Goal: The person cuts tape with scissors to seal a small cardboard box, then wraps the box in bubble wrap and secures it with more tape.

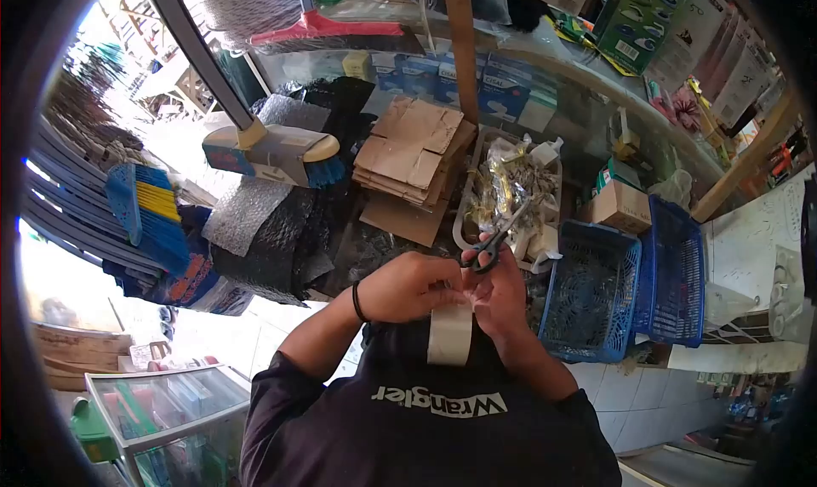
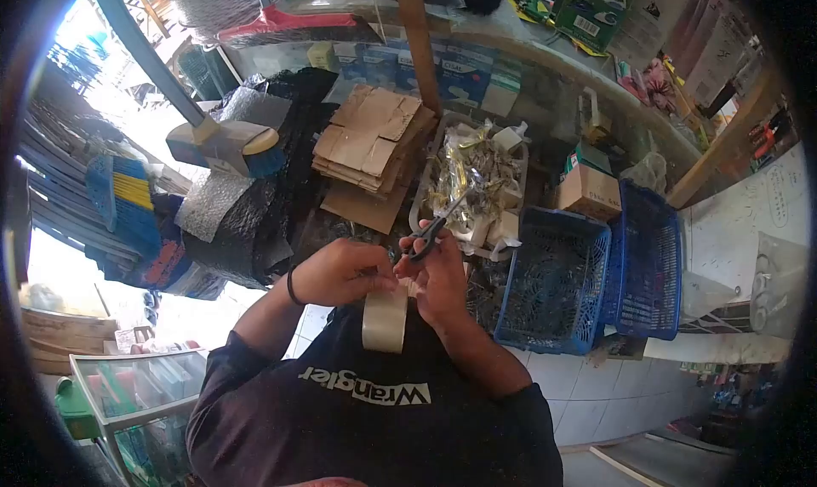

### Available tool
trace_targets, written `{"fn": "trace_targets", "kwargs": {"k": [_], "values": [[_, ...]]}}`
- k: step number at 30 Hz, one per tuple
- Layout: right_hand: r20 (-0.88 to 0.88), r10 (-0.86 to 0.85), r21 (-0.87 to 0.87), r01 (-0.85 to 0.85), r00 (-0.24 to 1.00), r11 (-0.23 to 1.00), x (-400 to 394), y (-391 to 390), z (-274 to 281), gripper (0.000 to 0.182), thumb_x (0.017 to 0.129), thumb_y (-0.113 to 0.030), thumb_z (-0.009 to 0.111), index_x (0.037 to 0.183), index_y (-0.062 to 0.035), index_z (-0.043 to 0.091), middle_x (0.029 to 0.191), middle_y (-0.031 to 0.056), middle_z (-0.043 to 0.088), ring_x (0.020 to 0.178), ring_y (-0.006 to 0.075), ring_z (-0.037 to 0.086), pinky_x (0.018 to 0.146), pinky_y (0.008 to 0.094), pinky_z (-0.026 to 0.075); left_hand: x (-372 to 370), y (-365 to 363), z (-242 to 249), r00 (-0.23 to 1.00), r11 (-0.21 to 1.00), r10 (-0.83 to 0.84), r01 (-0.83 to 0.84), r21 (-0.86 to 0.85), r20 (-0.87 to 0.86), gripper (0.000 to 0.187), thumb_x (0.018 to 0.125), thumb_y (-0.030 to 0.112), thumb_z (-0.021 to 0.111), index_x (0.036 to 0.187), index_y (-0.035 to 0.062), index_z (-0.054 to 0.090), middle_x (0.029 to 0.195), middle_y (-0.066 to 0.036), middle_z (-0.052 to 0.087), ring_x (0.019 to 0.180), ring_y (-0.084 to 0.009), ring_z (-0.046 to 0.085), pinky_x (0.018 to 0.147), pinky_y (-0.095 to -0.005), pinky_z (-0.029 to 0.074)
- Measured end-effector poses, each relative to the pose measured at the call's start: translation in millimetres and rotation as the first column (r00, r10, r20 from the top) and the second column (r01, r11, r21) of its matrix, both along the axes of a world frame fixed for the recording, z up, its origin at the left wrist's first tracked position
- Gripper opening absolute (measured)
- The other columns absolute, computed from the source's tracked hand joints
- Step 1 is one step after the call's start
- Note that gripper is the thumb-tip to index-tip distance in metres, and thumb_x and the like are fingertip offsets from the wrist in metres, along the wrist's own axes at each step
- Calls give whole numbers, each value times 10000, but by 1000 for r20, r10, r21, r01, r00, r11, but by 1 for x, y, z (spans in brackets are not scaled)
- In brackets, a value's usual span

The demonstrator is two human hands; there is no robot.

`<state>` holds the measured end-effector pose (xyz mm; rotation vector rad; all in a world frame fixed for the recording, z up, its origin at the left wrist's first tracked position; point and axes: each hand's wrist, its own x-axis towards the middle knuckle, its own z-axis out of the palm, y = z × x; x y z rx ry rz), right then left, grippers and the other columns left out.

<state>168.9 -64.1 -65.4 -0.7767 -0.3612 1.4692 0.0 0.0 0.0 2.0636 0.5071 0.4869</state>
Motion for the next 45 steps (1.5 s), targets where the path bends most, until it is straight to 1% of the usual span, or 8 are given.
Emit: {"fn": "trace_targets", "kwargs": {"k": [9,17,23,26,29,33,40,45], "values": [[-5,75,-92,-75,997,993,-1,-15,9,342,884,-158,611,1185,-89,463,939,88,612,722,167,618,647,283,506,0,-19,16,997,999,37,-39,30,69,132,825,160,649,846,49,581,702,-130,584,680,-339,598,580,-404,451],[-46,123,25,-122,991,992,-2,-21,16,346,871,-120,626,1176,-89,466,943,90,614,785,163,626,674,274,518,0,-28,24,997,996,82,-82,30,8,140,821,162,643,854,51,564,708,-141,594,682,-357,594,580,-428,448],[2,152,110,-151,988,982,-3,-23,19,415,865,-83,623,1231,-65,428,981,95,601,856,161,614,745,271,514,-2,-26,24,994,996,92,-91,-23,55,117,816,143,643,833,47,578,692,-140,592,665,-354,588,576,-402,455],[74,169,135,-178,983,975,4,-22,10,439,852,-18,602,1250,-51,419,990,87,594,873,157,609,778,276,502,0,-18,16,996,995,94,-94,-28,1,87,811,121,663,835,50,621,715,-109,631,659,-284,633,588,-344,480],[527,233,165,-367,817,915,34,-19,35,460,829,24,601,1250,-54,431,994,72,592,886,145,603,795,277,489,2,-14,14,995,993,85,-80,-83,49,89,801,108,650,810,32,604,650,-118,609,609,-293,610,551,-359,453],[827,411,-91,-630,384,771,90,-17,72,484,754,-73,729,1188,-65,515,911,57,603,779,126,611,697,270,502,3,-10,19,999,995,35,-33,-94,17,87,800,100,651,807,21,617,646,-113,621,609,-254,632,550,-334,463],[828,551,-427,-753,-104,500,134,-6,120,543,635,-241,719,1113,-26,576,831,99,605,723,184,624,669,289,519,11,-6,12,994,991,23,-9,-133,110,72,796,88,641,791,19,620,668,-89,647,617,-224,645,566,-311,477],[792,552,-540,-721,-261,434,124,2,129,535,643,-251,720,1108,-25,585,808,96,612,715,182,624,656,286,507,15,-3,19,998,990,0,9,-142,66,65,790,80,641,788,18,622,670,-86,650,625,-215,649,574,-305,480]]}}
